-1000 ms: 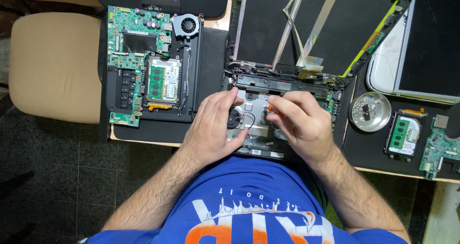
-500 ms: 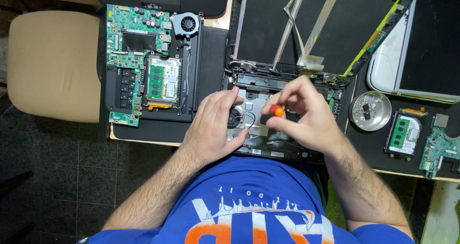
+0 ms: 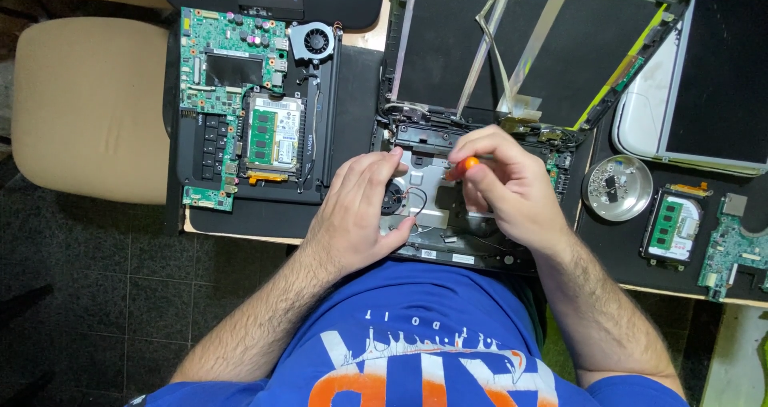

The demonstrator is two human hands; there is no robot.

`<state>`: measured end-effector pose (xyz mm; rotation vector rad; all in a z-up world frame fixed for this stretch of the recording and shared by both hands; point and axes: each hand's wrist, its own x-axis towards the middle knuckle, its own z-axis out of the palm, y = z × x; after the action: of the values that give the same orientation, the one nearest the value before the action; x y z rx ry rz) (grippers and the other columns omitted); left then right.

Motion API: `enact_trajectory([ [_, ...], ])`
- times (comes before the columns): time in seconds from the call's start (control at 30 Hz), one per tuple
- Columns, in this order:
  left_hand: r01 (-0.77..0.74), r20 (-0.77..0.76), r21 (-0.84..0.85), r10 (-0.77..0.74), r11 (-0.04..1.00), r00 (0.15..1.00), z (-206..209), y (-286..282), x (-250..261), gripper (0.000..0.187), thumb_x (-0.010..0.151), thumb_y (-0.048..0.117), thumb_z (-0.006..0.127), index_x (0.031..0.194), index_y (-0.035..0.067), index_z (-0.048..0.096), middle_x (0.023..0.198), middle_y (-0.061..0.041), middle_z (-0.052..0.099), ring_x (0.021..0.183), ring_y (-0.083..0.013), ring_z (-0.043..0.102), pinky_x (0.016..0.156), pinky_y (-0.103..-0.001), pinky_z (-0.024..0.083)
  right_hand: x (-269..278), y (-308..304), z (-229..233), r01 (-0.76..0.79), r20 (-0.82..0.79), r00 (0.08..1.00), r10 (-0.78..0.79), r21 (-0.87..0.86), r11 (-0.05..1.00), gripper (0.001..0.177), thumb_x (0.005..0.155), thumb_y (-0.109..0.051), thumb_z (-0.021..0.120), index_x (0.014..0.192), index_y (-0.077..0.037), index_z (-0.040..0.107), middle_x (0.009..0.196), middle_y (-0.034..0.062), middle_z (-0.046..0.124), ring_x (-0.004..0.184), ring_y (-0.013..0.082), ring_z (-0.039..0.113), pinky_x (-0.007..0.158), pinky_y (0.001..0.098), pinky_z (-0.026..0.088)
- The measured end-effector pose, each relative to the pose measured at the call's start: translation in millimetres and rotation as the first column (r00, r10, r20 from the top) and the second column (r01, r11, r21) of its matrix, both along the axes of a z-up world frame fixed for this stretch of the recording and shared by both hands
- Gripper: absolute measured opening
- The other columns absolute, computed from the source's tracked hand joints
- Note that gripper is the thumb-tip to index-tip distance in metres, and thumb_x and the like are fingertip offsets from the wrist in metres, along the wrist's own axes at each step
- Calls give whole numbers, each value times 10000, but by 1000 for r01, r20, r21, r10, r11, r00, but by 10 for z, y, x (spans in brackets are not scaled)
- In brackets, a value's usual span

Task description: The person uses a screwdriver to remove screws from a disassembled laptop chassis, detaching a small circuit board. They then place the laptop lid on the workbench and handle the main motherboard, moving it aside to clear the workspace.

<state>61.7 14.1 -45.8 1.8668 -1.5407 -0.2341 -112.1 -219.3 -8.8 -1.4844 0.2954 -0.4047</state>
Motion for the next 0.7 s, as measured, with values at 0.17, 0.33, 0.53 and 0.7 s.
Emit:
enact_trajectory([
  [0.17,0,8,6,0,1000,1000,-2,-4,11,1027,979,230,976,1818,-35,446,1574,-151,684,1605,-383,600,1421,-627,425,-30,-19,-117,-46,30,999,44,86,995,447,1244,-336,644,1434,69,658,1200,234,728,722,170,761,663,309,656],
  [0.33,3,67,21,-5,1000,998,-15,-22,-5,955,969,285,975,1783,41,539,1556,-134,670,1604,-393,593,1414,-640,428,5,4,-61,-28,54,998,29,-18,999,318,1089,-141,906,1250,23,686,1167,217,834,1012,228,783,933,367,644],
  [0.53,5,180,67,-17,998,983,-33,-40,-42,650,1007,347,875,1623,193,731,1510,-80,612,1600,-373,533,1397,-618,424,-44,-6,-198,-1,15,1000,-1,100,995,546,1289,-348,565,1646,63,607,1231,199,777,803,140,765,725,297,665],
  [0.7,-5,254,97,-20,995,967,-31,-80,-90,640,998,340,832,1615,200,729,1496,-111,572,1598,-416,485,1376,-634,425,-11,8,-10,69,36,997,-64,-161,985,280,1192,-239,785,1326,7,777,1261,189,779,773,141,757,722,298,668],
])
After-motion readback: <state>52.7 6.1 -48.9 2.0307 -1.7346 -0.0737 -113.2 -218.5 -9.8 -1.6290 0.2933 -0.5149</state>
